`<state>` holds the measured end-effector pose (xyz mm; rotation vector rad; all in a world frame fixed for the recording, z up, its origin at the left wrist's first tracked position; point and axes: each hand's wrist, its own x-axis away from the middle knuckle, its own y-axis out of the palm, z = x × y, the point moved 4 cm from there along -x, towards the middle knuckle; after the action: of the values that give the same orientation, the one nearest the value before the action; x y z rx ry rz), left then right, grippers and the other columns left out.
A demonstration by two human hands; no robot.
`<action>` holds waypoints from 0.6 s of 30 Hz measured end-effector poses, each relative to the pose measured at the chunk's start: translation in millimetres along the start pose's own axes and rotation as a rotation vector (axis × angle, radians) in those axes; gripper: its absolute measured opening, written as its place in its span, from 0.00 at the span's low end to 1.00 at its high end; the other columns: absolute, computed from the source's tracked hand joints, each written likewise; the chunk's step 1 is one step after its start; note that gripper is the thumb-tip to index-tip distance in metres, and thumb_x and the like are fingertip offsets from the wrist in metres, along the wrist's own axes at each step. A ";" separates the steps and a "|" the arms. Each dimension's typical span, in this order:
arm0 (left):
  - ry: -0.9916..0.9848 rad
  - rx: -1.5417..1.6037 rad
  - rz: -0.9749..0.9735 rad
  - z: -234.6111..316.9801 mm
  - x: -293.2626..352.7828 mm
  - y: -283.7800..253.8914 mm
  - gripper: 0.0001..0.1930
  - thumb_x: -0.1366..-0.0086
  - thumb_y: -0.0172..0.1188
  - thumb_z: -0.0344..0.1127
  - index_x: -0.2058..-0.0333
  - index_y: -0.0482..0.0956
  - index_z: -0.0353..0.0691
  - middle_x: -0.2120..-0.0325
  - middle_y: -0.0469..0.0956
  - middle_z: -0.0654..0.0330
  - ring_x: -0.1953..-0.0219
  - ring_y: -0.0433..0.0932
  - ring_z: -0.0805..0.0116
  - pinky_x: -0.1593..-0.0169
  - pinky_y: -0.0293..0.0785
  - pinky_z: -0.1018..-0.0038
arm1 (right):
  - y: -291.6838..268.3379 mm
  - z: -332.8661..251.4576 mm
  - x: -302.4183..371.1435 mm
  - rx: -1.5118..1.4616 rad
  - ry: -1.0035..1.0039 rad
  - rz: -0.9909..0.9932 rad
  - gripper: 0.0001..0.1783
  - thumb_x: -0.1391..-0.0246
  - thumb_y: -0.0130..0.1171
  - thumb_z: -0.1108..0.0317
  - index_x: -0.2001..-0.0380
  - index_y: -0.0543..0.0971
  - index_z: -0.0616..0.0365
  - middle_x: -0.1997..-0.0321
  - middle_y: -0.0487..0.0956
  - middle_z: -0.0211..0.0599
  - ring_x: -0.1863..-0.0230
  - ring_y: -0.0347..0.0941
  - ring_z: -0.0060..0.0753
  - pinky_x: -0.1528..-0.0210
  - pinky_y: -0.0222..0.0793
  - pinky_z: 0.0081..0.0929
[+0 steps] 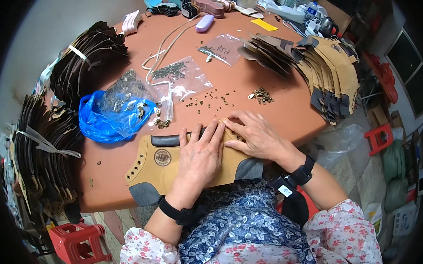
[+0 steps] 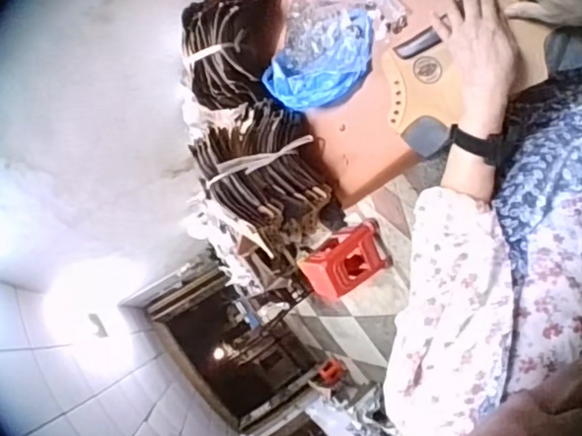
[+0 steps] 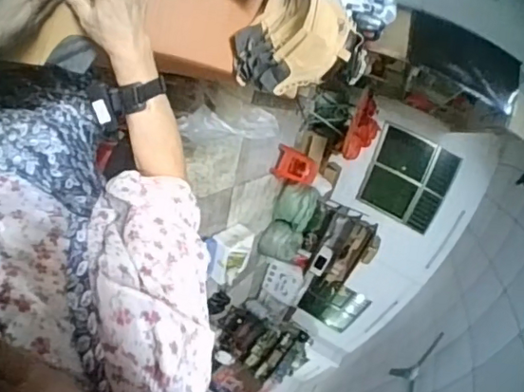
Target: The recorder manually inserts metal eyelets into pre-punched holes on shoe upper components at a manufacturing workstation.
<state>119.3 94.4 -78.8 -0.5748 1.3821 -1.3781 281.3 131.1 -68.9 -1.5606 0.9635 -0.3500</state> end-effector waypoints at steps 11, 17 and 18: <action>0.009 -0.011 -0.012 -1.0 -1.0 0.3 0.22 0.32 0.56 0.39 0.39 0.73 0.47 0.41 0.72 0.63 0.40 0.69 0.59 0.34 0.57 0.44 | -34.6 75.4 31.6 -0.174 0.447 0.321 0.11 0.45 0.62 0.67 0.60 0.82 0.59 0.60 0.82 0.45 0.58 0.79 0.51 0.56 0.76 0.39; 0.022 -0.017 -0.004 -0.3 -1.4 -1.6 0.21 0.31 0.56 0.39 0.40 0.74 0.46 0.41 0.73 0.62 0.40 0.69 0.59 0.35 0.58 0.45 | -34.3 83.6 8.4 0.082 0.202 0.356 0.08 0.46 0.63 0.69 0.62 0.83 0.56 0.58 0.80 0.39 0.50 0.74 0.44 0.48 0.70 0.40; 0.020 -0.016 -0.007 -0.5 -0.9 -0.9 0.22 0.31 0.56 0.39 0.40 0.74 0.46 0.41 0.73 0.62 0.40 0.69 0.59 0.35 0.58 0.45 | -31.2 82.6 1.3 0.116 0.157 0.358 0.08 0.46 0.63 0.69 0.62 0.83 0.56 0.58 0.80 0.37 0.48 0.74 0.43 0.47 0.69 0.40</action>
<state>118.9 95.3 -77.8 -0.5781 1.4090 -1.3826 351.3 184.2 -60.8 -1.2390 1.2976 -0.2716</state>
